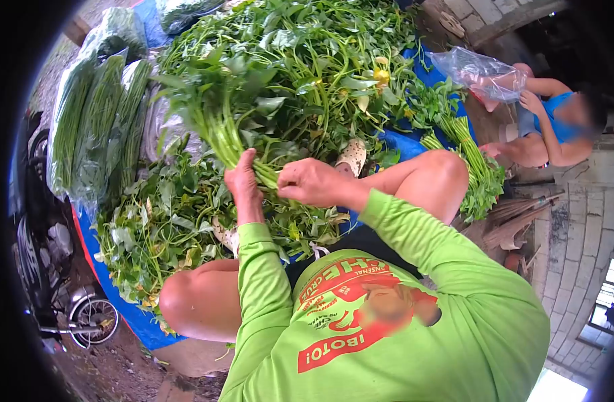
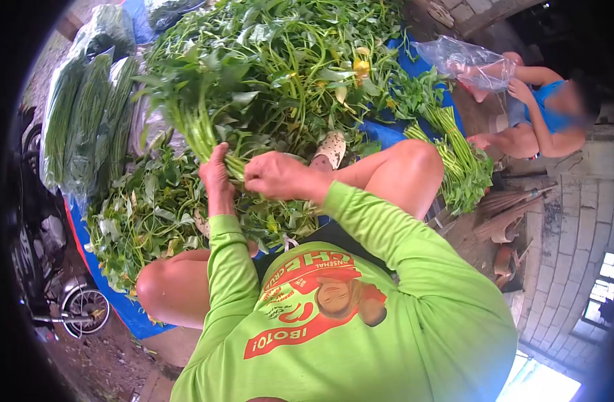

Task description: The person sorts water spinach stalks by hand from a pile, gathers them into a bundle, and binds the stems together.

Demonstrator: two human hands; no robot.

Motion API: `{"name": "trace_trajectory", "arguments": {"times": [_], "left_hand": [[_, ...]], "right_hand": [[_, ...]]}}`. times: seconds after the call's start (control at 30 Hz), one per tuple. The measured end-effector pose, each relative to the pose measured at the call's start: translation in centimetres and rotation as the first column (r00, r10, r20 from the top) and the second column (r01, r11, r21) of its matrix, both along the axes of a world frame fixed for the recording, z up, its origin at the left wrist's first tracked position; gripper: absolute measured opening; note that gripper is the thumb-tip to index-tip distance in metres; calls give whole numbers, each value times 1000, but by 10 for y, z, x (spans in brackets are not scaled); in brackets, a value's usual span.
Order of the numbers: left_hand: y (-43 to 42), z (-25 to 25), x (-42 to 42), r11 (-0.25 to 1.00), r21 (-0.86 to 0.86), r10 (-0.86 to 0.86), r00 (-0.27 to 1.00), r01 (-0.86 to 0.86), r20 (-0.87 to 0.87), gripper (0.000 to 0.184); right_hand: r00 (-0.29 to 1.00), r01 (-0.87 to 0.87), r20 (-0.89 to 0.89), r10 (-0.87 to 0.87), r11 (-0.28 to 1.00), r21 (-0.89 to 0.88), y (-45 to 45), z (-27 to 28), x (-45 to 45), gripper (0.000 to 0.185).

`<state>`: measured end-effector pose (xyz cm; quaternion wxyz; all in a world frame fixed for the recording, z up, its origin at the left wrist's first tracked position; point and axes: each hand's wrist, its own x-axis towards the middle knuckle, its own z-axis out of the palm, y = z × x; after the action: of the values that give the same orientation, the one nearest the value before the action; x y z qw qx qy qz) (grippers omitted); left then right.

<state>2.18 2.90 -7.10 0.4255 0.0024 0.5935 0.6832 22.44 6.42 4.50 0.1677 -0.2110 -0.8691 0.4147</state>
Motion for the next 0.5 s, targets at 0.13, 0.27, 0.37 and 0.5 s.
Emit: {"name": "trace_trajectory", "arguments": {"times": [0.13, 0.27, 0.37, 0.5], "left_hand": [[-4, 10, -43, 998, -56, -49, 989, 42, -136, 34], [1, 35, -33, 995, -9, -98, 993, 97, -66, 31], [6, 43, -17, 990, -14, -143, 989, 142, -35, 38], [6, 43, -1, 976, 6, -219, 975, 219, 44, 39]], "right_hand": [[841, 409, 530, -106, 765, -497, 102, -40, 47, 24], [370, 853, 667, -646, 521, 31, 165, -170, 53, 30], [345, 915, 439, -830, 402, 42, 169, -225, 38, 33], [356, 933, 423, -833, 339, -118, 169, -206, 35, 31]]}}
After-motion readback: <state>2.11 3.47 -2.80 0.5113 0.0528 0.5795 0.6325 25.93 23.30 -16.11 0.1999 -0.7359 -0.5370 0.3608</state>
